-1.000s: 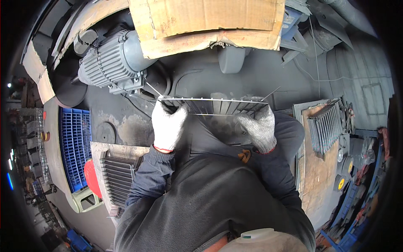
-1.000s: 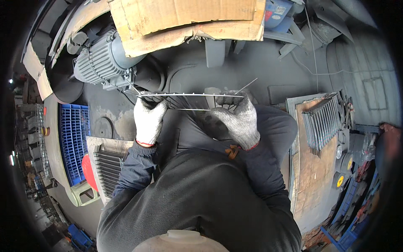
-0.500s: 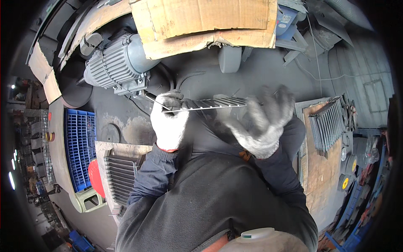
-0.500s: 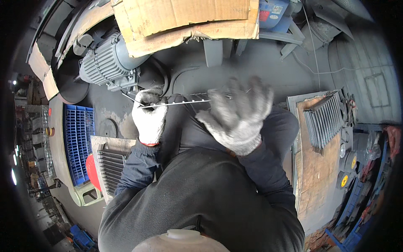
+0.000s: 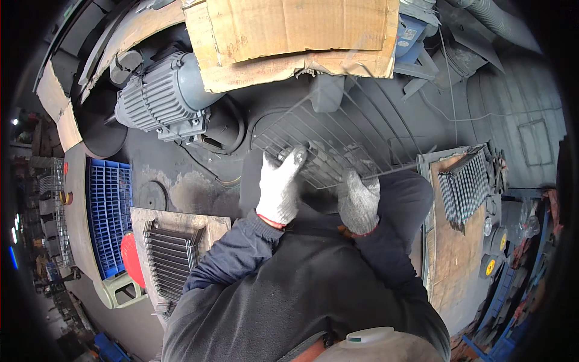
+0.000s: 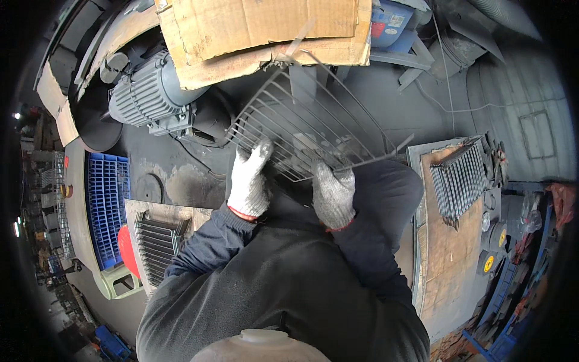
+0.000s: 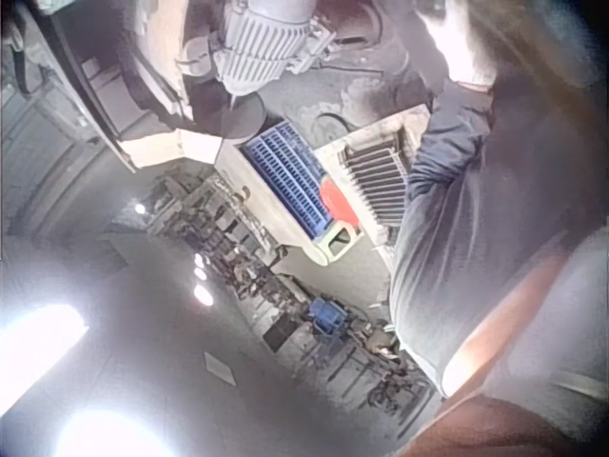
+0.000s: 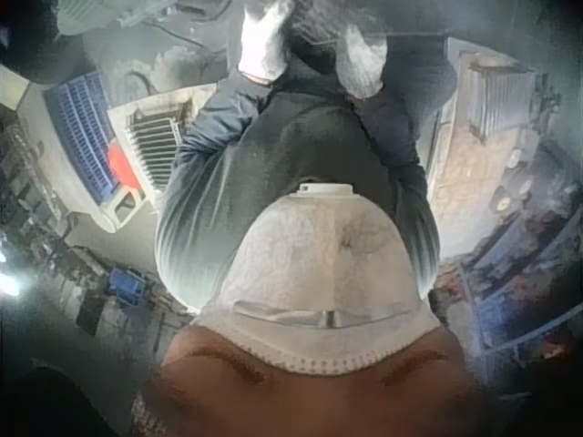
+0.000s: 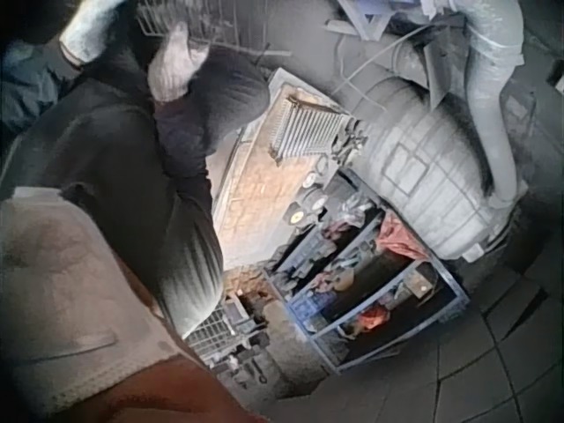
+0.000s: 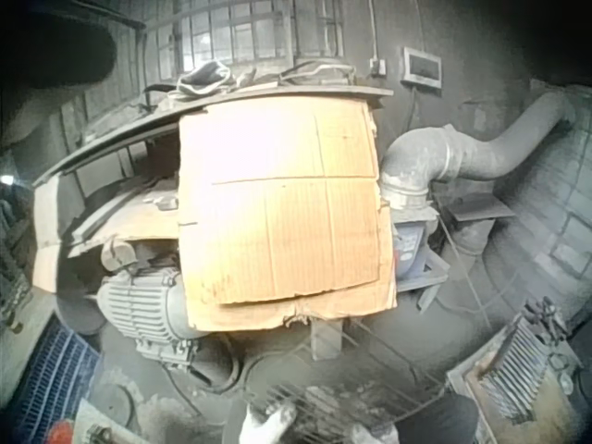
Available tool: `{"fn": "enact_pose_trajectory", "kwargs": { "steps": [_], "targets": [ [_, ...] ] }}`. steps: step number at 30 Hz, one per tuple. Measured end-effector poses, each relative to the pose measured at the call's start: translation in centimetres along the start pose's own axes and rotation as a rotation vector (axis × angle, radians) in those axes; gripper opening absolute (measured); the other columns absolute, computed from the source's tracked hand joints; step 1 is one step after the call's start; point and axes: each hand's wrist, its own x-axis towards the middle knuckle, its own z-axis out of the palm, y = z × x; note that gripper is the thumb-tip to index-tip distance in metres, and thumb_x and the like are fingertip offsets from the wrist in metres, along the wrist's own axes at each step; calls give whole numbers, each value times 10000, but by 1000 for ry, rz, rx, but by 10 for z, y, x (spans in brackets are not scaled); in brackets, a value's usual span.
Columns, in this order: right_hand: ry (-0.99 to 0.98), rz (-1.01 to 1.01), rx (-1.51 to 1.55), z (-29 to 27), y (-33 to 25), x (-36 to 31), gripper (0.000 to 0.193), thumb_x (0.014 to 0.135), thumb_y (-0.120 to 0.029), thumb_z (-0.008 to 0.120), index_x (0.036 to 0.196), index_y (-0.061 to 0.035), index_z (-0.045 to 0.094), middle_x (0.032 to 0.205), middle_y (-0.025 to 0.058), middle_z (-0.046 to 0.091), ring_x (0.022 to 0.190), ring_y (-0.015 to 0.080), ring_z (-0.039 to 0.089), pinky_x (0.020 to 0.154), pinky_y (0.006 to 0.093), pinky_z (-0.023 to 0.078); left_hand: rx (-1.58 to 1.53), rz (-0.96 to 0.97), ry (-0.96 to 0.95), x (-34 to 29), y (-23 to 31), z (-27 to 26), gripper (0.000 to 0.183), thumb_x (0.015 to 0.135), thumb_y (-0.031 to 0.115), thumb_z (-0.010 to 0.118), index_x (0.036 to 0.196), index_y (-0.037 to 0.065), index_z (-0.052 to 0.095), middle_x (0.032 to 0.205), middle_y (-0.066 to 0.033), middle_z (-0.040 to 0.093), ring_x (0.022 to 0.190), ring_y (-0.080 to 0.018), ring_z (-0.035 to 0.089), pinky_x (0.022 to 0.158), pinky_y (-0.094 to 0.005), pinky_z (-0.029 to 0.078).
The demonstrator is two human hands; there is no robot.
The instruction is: Inspecting and manually straightening the wires of a metal grate or shelf.
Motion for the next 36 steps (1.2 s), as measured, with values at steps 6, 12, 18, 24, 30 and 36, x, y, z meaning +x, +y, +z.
{"fn": "enact_pose_trajectory", "kwargs": {
  "steps": [6, 12, 18, 24, 30, 36],
  "targets": [
    [392, 54, -113, -41, -43, 4, 507, 1043, -31, 743, 1520, 11, 575, 1436, 164, 672, 1290, 282, 694, 1076, 464, 610, 300, -44, 61, 22, -1, -9, 229, 1007, 30, 791, 1169, 43, 629, 1044, -38, 737, 913, -120, 708, 811, -304, 600],
    [236, 131, -745, -66, -75, 52, 418, 1029, -90, 764, 1409, 33, 642, 1281, 118, 732, 1132, 189, 705, 950, 340, 596, 642, -126, -71, 57, -21, -18, 285, 987, 116, 834, 1129, 24, 604, 881, -37, 700, 676, -96, 634, 604, -275, 532],
    [399, 294, -707, -72, -80, 100, 234, 1017, -56, 767, 1232, 21, 715, 1044, 109, 793, 833, 184, 764, 719, 302, 612, 493, -199, -88, 93, -45, -22, 280, 1022, 88, 782, 1242, 7, 628, 1068, -79, 752, 822, -130, 697, 719, -304, 596],
    [296, 333, -558, -34, 6, 106, 123, 995, -81, 821, 1074, -9, 760, 968, 50, 781, 764, 132, 713, 670, 274, 571, 472, -300, 106, 82, 9, -77, 245, 1056, 119, 727, 1255, 28, 617, 873, -56, 704, 616, -155, 678, 532, -322, 594],
    [371, 349, -522, -65, -55, 91, 209, 1035, -62, 703, 1226, 13, 739, 1080, 102, 793, 896, 174, 765, 775, 321, 627, 446, -347, -56, 102, -31, -43, 330, 1037, 165, 772, 1291, 33, 608, 1045, -86, 701, 728, -171, 684, 606, -355, 613],
    [426, 501, -794, -44, -64, 119, 285, 1049, -140, 738, 1234, 76, 716, 1088, 143, 799, 876, 222, 785, 738, 331, 625, 397, -530, 43, 112, -22, -47, 291, 1026, 154, 777, 1231, 35, 608, 909, -79, 679, 675, -213, 692, 565, -393, 596]
  ]
}}
